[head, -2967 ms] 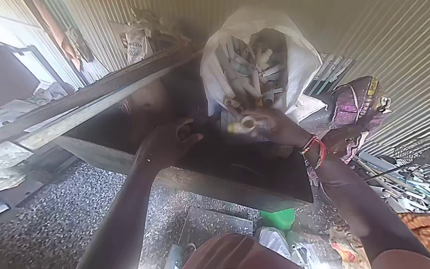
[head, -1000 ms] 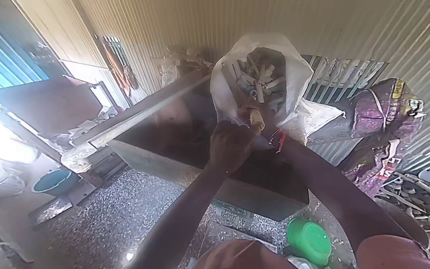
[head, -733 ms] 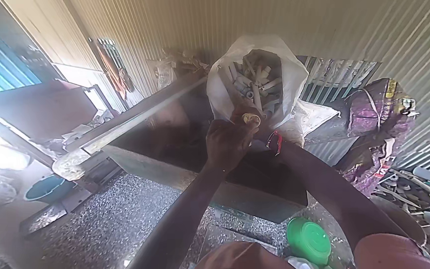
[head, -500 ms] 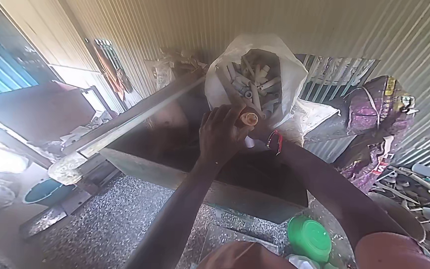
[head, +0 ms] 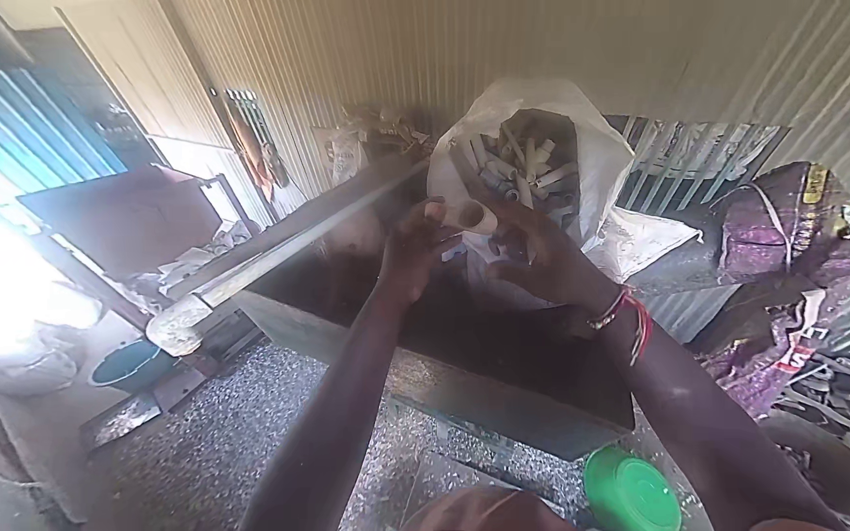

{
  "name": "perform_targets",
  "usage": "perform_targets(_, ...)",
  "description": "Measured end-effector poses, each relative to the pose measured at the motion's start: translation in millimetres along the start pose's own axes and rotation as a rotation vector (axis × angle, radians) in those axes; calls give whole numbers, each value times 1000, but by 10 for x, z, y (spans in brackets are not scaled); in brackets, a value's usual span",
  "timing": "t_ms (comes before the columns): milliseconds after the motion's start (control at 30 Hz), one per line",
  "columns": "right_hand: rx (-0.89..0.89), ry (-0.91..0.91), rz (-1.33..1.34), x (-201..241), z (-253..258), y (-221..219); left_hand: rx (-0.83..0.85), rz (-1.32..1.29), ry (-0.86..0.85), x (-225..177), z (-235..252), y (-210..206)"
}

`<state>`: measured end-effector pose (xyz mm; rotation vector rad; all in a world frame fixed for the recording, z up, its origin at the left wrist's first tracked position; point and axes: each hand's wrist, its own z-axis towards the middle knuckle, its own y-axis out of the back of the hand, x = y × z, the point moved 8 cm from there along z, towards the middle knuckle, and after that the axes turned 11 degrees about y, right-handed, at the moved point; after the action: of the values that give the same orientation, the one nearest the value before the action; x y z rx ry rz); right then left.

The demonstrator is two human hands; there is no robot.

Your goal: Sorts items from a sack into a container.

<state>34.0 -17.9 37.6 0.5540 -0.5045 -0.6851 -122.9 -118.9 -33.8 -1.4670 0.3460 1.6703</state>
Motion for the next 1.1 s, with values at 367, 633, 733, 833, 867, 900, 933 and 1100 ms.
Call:
perform_targets(367,-187,134,-170,253,-132,152,60,59,-189,-414,-239,-364)
perform_targets(633,-247,88,-137,386,-311,322,54,76,-220,-426,-317,-579)
perform_targets(733,-284,74,-163,423,-448,422,83,109,-241,-417,-329,-723)
perform_targets(833,-311,50,-196,489,-590,502,104,139,-243,-355,-328,-843)
perform_targets(867,-329,44,-212,522,-646,533,98,185,-240,-328,-334,-872)
perform_targets(900,-362,25,-238,569,-736,579,94,278,-242,-291,-349,-907)
perform_targets(933,-410,-14,-268,624,-868,638,122,393,-247,-213,-368,-942)
perform_targets(1100,-821,-333,-607,726,-2346,1048,482,980,-244,517,-670,-987)
